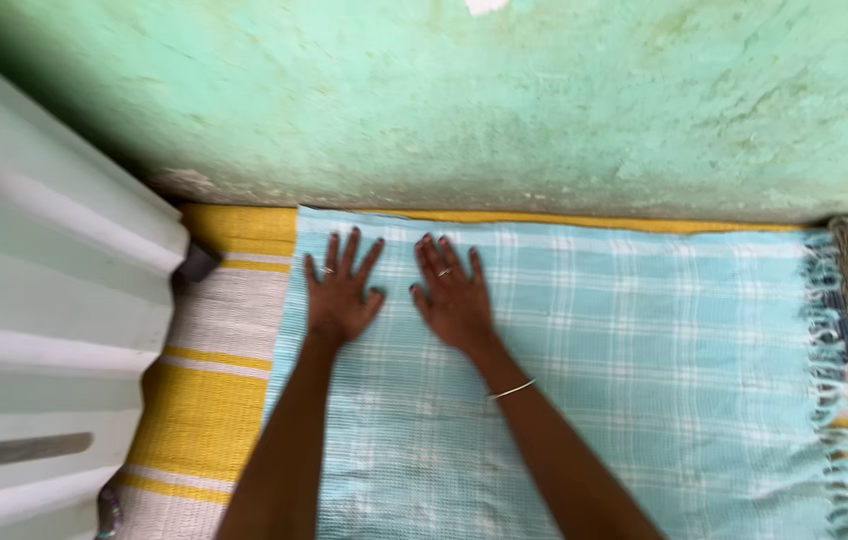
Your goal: The person unfolds a light blue checkered towel on a yellow and white striped mat, smooths it out, and folds it neatly into a compact rectangle. The person uses both hands to align edges and press down folds, finishing with a tidy folded towel.
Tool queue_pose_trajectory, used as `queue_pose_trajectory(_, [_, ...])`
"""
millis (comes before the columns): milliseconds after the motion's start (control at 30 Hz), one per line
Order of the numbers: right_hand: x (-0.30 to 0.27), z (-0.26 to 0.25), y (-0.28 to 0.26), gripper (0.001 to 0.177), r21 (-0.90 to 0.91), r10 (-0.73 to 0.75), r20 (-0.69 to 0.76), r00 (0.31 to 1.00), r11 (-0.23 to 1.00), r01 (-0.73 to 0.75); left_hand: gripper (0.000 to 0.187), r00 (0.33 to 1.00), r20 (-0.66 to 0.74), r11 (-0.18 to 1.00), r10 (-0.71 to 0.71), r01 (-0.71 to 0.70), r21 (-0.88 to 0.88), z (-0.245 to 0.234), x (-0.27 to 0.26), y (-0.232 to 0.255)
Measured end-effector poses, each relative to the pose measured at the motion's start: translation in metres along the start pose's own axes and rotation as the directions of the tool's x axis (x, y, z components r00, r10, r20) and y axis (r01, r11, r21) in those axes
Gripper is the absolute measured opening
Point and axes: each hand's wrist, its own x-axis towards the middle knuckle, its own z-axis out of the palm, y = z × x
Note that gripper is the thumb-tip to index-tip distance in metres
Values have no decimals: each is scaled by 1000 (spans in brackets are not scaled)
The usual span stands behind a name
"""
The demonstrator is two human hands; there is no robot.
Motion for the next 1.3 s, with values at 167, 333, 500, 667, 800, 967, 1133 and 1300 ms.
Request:
queue_pose_trajectory(167, [-31,-46,145,73,-41,138,-93,986,989,-142,78,988,-4,978,-152,150,-147,2,20,-20])
queue_pose_trajectory(333, [-102,-112,286,76,-148,436,-140,889,878,-455,79,971,5,960,-239,237,-147,33,30,-34])
queue_pose_trajectory(500, [-128,-123,336,83,-129,567,-16,824,816,-564,68,909,-363,957,-203,264,124,25,33,81])
queue_pose_trajectory(667, [-119,-123,324,83,-131,562,-18,827,819,-559,84,927,-326,877,187,-307,-369,26,20,262])
queue_pose_trajectory(800, [-126,-129,322,82,-136,548,-18,836,828,-545,84,907,-350,790,236,-388,-474,40,33,187])
queue_pose_trajectory(967, [-128,-110,344,81,-134,535,-16,845,836,-532,81,950,-304,971,-66,-9,-239,39,28,-24])
queue_pose_trajectory(1133, [-119,-108,323,79,-381,470,-158,868,782,-493,78,977,-121,972,-175,152,-179,39,23,-65])
queue_pose_trajectory(1300, [-81,-61,116,80,-35,150,-85,985,988,-153,80,978,-133,972,-163,136,-190,35,20,-65])
